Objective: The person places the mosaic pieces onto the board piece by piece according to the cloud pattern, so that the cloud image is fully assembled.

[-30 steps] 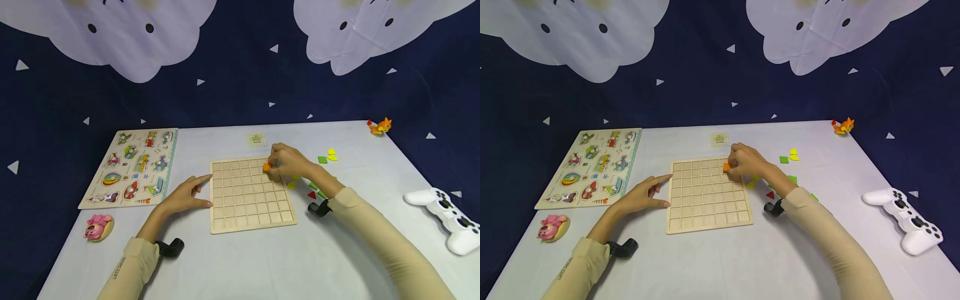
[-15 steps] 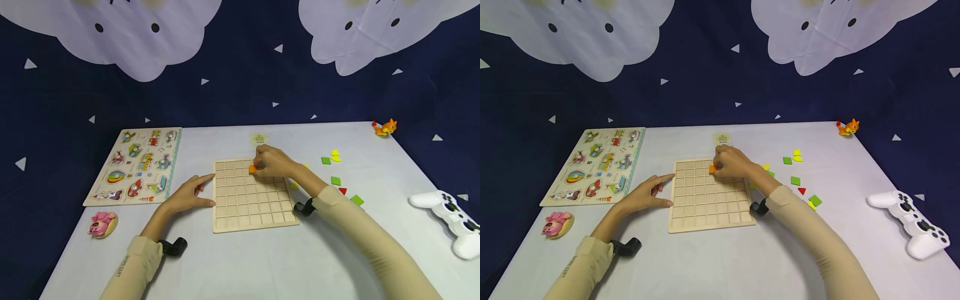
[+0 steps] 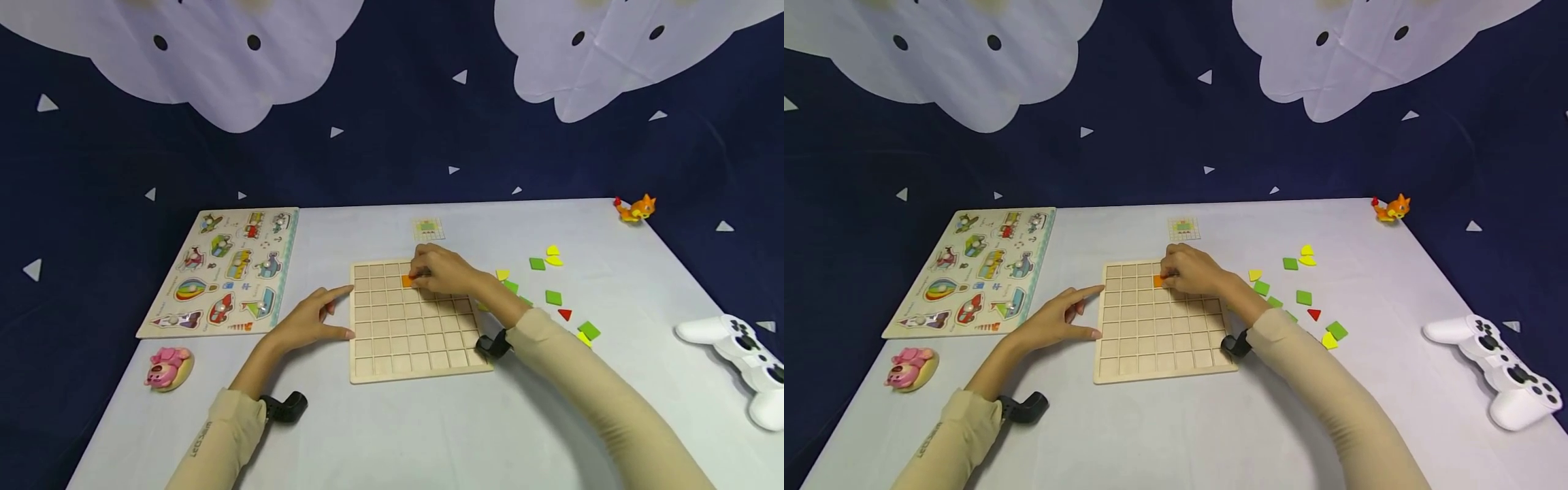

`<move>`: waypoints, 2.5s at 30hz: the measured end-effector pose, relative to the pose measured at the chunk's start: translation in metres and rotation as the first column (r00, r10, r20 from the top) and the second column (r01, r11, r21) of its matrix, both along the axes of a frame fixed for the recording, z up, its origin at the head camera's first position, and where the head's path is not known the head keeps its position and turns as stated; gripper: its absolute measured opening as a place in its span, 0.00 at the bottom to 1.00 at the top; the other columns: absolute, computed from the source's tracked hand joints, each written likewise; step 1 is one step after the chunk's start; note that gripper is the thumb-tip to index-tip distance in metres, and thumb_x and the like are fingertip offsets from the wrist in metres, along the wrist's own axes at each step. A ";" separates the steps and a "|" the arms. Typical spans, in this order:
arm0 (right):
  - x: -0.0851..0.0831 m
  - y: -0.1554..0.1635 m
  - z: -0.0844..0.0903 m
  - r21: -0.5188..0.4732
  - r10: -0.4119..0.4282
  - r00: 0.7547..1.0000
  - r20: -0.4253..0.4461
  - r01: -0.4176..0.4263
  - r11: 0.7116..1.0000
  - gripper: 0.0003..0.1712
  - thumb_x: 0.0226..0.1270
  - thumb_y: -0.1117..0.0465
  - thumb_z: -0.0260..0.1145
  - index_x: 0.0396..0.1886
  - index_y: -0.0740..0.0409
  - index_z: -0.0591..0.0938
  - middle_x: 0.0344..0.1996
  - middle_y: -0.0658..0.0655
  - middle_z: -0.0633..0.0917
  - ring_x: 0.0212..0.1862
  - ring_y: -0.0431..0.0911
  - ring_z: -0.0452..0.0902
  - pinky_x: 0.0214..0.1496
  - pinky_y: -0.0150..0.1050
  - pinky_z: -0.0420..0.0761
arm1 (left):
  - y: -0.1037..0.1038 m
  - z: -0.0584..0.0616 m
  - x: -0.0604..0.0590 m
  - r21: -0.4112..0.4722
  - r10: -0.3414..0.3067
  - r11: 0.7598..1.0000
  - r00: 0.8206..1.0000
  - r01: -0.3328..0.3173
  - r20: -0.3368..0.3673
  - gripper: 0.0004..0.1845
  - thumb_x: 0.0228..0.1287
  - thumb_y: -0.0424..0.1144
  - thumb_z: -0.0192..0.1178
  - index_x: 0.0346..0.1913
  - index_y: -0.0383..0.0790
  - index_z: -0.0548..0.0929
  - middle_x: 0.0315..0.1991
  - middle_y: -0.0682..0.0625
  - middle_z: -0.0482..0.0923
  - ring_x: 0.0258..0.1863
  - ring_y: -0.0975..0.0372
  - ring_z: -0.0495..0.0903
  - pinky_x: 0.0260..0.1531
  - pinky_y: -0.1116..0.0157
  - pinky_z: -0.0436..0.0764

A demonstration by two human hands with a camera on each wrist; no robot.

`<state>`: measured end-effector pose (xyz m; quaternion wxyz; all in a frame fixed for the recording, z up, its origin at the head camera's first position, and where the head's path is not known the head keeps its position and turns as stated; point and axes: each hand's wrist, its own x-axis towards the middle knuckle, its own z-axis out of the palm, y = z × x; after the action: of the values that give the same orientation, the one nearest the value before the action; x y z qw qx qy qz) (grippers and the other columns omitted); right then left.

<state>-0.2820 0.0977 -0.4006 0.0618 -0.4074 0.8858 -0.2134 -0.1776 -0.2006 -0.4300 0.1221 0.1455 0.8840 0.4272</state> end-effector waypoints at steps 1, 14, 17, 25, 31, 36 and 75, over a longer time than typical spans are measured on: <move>0.000 0.000 0.001 0.004 -0.007 1.000 0.009 0.007 1.000 0.07 0.64 0.60 0.71 0.39 0.57 0.89 0.36 0.51 0.78 0.40 0.44 0.72 0.44 0.39 0.77 | 0.000 0.000 0.000 0.000 -0.001 1.000 1.000 0.001 -0.002 0.49 0.49 0.44 0.78 0.75 0.44 0.65 0.36 0.48 0.62 0.33 0.58 0.62 0.34 0.64 0.65; 0.001 0.035 0.027 -0.008 -0.077 0.997 -0.017 0.077 0.997 0.17 0.67 0.58 0.69 0.51 0.62 0.87 0.39 0.60 0.80 0.45 0.54 0.76 0.46 0.46 0.77 | 0.001 0.001 -0.001 -0.006 -0.015 1.000 1.000 0.015 -0.012 0.48 0.50 0.46 0.77 0.75 0.43 0.66 0.36 0.48 0.62 0.33 0.58 0.62 0.34 0.64 0.65; 0.000 0.054 0.029 -0.003 -0.124 0.992 -0.014 0.124 0.992 0.16 0.67 0.58 0.69 0.50 0.61 0.87 0.40 0.59 0.80 0.43 0.54 0.76 0.44 0.46 0.77 | 0.000 0.003 -0.001 -0.008 -0.015 1.000 1.000 0.015 -0.014 0.48 0.51 0.46 0.77 0.75 0.43 0.65 0.36 0.48 0.63 0.33 0.58 0.62 0.34 0.63 0.65; 0.004 0.102 0.020 0.028 -0.205 0.979 -0.007 0.205 0.978 0.16 0.65 0.56 0.71 0.49 0.60 0.88 0.36 0.57 0.80 0.39 0.51 0.74 0.40 0.43 0.74 | -0.001 0.001 -0.001 0.002 -0.011 1.000 1.000 0.011 -0.014 0.48 0.51 0.46 0.77 0.74 0.43 0.66 0.36 0.48 0.62 0.34 0.58 0.62 0.35 0.63 0.65; 0.014 0.123 0.016 0.035 -0.252 0.968 0.017 0.251 0.967 0.16 0.62 0.56 0.73 0.47 0.59 0.89 0.34 0.54 0.79 0.37 0.49 0.70 0.39 0.41 0.71 | -0.002 -0.001 0.000 0.008 -0.010 1.000 1.000 0.010 -0.021 0.48 0.51 0.46 0.77 0.74 0.44 0.66 0.36 0.48 0.62 0.33 0.58 0.62 0.34 0.64 0.64; 0.020 0.130 0.012 0.061 -0.252 0.968 -0.005 0.251 0.966 0.14 0.58 0.58 0.76 0.43 0.60 0.90 0.33 0.53 0.79 0.39 0.49 0.72 0.39 0.41 0.72 | -0.002 -0.002 0.001 0.012 -0.009 1.000 1.000 0.009 -0.019 0.47 0.51 0.45 0.77 0.74 0.42 0.66 0.36 0.48 0.62 0.34 0.58 0.62 0.34 0.64 0.64; 0.015 0.100 0.015 0.082 -0.164 0.979 -0.122 0.175 0.981 0.15 0.49 0.57 0.77 0.36 0.60 0.89 0.37 0.55 0.78 0.41 0.48 0.73 0.40 0.43 0.76 | -0.002 0.000 0.000 0.019 -0.008 1.000 0.999 0.008 -0.033 0.47 0.50 0.44 0.78 0.74 0.41 0.67 0.35 0.48 0.63 0.33 0.59 0.62 0.34 0.65 0.65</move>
<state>-0.2672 0.1979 -0.3858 0.0109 -0.3386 0.9283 -0.1531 -0.1775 -0.2028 -0.4299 0.1077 0.1573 0.8811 0.4327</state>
